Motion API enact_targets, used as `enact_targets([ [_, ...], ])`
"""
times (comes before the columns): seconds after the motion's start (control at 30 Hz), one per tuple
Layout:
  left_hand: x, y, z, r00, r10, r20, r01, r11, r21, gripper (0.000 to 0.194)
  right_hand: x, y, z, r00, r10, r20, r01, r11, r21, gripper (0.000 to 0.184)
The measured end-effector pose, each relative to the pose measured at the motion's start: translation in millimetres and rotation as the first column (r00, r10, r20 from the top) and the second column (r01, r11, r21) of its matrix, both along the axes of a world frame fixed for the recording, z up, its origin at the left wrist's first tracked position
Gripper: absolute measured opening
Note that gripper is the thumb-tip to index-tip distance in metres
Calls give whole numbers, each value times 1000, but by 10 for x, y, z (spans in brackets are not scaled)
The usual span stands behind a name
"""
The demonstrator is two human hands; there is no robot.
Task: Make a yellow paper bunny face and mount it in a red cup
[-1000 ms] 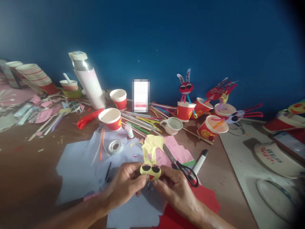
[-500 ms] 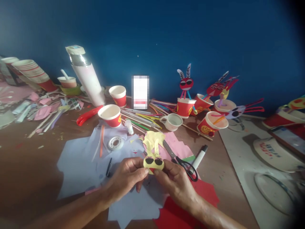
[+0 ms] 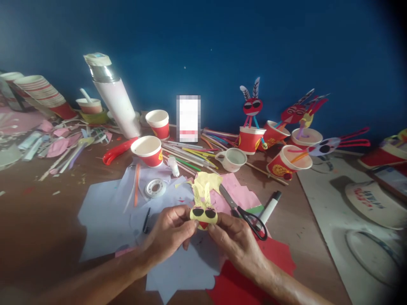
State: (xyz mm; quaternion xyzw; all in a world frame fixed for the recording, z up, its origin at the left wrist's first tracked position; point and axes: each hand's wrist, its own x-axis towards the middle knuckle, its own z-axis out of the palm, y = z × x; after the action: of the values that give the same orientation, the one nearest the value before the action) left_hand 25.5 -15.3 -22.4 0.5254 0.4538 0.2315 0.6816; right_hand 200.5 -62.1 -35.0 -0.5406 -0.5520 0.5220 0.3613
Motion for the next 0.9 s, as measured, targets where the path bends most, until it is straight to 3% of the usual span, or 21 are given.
enact_targets([
  [0.2, -3, 2, 9, 1000, -8, 1, 8, 1000, -4, 23, -40, -8, -15, 999, -23, 34, 22, 999, 23, 25],
  [0.47, -69, -4, -92, 996, -69, 64, 69, 998, 13, 24, -27, 7, -21, 998, -45, -33, 44, 999, -17, 22],
  [0.67, -32, 15, -14, 999, 12, -36, -12, 1000, 5, 29, -35, -7, -41, 999, -26, -32, 25, 999, -41, 30],
  [0.83, -125, 110, -26, 996, 91, -17, -90, 994, 56, 24, 55, 118, 174, 996, -84, -26, 84, 996, 12, 28],
  [0.9, -161, 147, -30, 991, 131, -24, -129, 988, 81, 21, 116, -5, 102, 993, -121, -11, 121, 991, 55, 28],
])
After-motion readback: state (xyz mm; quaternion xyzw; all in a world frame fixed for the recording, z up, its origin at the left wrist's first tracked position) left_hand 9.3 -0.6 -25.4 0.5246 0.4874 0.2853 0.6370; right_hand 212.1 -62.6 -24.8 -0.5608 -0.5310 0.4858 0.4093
